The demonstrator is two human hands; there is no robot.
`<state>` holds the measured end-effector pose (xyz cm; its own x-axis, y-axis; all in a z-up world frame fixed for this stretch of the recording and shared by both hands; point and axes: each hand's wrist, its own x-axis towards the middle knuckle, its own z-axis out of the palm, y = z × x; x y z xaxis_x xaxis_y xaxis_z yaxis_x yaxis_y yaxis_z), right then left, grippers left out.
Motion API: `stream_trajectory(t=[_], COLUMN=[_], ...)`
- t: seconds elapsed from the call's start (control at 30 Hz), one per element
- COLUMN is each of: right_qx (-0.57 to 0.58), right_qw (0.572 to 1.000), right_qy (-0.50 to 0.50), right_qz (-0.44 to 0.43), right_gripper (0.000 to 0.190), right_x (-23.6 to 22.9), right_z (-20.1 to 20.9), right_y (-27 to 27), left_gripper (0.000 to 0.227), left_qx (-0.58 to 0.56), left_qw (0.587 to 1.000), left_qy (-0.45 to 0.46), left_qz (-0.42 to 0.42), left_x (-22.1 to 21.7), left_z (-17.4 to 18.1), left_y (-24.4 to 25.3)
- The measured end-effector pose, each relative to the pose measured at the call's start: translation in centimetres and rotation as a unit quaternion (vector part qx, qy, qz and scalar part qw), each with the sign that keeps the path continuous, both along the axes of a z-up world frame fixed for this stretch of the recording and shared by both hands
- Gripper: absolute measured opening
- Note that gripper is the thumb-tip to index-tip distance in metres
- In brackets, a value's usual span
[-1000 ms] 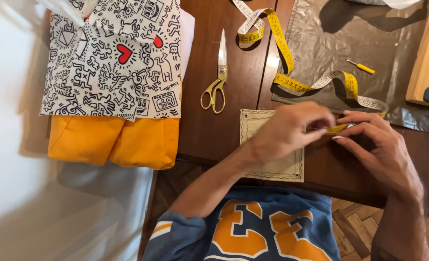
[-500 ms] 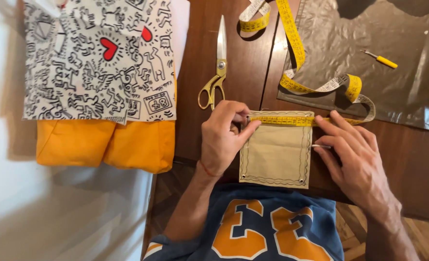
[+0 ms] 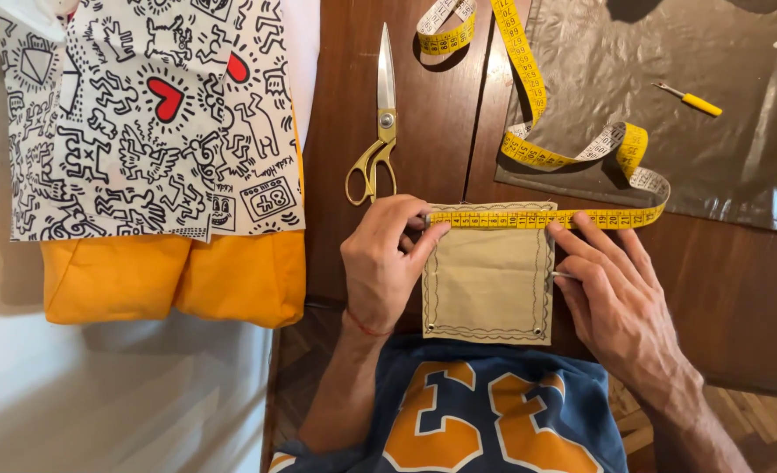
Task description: Measuring, marking, and using a hand press to attach hardware to a leather piece.
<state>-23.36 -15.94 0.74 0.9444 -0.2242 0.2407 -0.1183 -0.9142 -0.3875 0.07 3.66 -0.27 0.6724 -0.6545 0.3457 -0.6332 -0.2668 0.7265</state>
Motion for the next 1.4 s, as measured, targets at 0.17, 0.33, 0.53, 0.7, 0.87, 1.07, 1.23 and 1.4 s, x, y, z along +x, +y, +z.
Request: stream_trajectory(t=[0.17, 0.33, 0.53, 0.7, 0.87, 1.07, 1.23, 1.4], right_qx=[0.027, 0.042, 0.038, 0.016, -0.003, 0.01, 0.009, 0.014], right_qw=[0.999, 0.998, 0.998, 0.999, 0.999, 1.0, 1.0, 1.0], right_qy=[-0.018, -0.026, -0.026, -0.024, -0.026, -0.013, -0.017, -0.022], right_qz=[0.02, 0.035, 0.033, 0.036, 0.039, 0.026, 0.019, 0.014], right_gripper=[0.011, 0.01, 0.01, 0.011, 0.011, 0.012, 0.011, 0.011], right_x=[0.1, 0.3, 0.5, 0.5, 0.7, 0.4, 0.4, 0.5], right_z=[-0.4, -1.1, -0.7, -0.5, -0.5, -0.6, -0.7, -0.4], right_y=[0.2, 0.0, 0.3, 0.3, 0.5, 0.5, 0.6, 0.6], left_gripper=[0.032, 0.028, 0.026, 0.025, 0.031, 0.029, 0.017, 0.025], left_qx=[-0.002, 0.002, 0.009, 0.016, 0.009, 0.019, 0.033, 0.036], left_qw=[0.999, 0.997, 0.997, 0.996, 0.999, 1.0, 0.997, 0.996], left_qy=[0.036, 0.076, 0.078, 0.083, 0.051, 0.006, -0.07, -0.073], left_qz=[0.011, 0.014, 0.007, 0.005, 0.012, 0.009, 0.005, -0.023], left_x=[0.1, 0.4, 0.7, 0.6, 0.6, 0.4, 0.0, 0.0], left_z=[0.2, 0.2, 0.4, 0.4, 0.6, 0.2, 0.5, 0.3], left_y=[0.2, 0.3, 0.3, 0.4, 0.2, 0.1, 0.0, 0.4])
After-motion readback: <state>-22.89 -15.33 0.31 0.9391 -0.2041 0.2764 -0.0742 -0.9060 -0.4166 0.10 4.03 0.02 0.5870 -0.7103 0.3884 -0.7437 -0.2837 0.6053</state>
